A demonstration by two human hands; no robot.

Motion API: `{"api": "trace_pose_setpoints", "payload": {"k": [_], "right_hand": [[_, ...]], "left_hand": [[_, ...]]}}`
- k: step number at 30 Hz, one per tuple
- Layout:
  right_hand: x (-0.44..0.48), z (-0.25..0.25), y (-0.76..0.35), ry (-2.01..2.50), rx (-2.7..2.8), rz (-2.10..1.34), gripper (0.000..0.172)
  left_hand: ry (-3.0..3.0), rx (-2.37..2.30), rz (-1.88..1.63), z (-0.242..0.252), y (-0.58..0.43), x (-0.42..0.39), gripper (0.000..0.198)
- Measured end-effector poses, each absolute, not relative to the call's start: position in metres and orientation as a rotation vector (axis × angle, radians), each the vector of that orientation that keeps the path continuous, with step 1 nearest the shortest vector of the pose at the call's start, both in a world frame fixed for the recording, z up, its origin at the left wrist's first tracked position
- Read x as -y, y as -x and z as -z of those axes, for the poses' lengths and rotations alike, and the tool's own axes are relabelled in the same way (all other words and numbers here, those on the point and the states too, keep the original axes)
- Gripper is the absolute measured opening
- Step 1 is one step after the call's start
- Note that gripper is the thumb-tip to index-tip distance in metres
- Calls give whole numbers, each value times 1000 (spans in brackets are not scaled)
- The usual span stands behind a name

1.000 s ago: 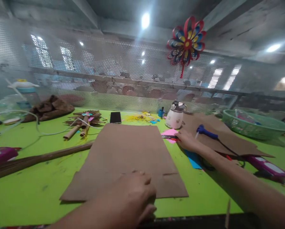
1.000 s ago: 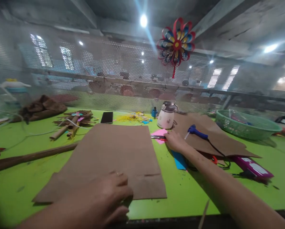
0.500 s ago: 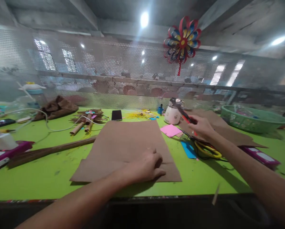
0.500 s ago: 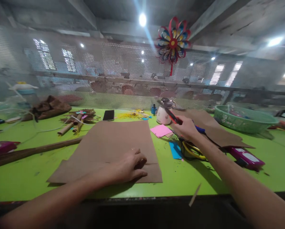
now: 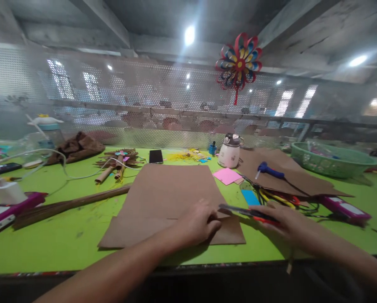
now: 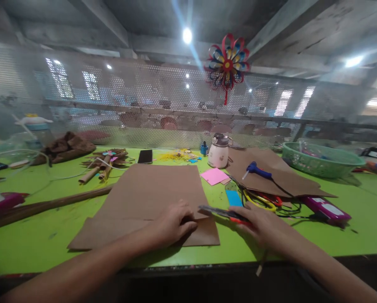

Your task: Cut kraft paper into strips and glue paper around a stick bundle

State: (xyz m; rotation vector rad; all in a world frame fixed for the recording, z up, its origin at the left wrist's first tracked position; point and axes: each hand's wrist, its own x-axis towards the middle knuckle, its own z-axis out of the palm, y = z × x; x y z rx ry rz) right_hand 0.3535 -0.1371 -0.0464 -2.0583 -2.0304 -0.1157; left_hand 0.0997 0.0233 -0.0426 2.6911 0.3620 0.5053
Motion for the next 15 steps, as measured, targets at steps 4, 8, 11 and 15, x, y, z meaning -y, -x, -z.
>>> {"api": "trace_pose_setpoints", "payload": {"k": [4, 8, 11, 15], "right_hand": [[163, 44, -341, 2067, 2129, 91, 35], [179, 30, -335, 2022, 2179, -95, 38], [185, 25, -336, 2048, 2161, -215, 41], [188, 20, -335, 2063, 2130, -316, 44]], "left_hand": [[-2711, -383, -524, 41, -101, -22, 13], [-2686, -411, -494, 41, -105, -24, 13], [-2728, -378, -478, 47, -109, -27, 13], [-2762, -234, -607, 58, -112, -27, 15]]}}
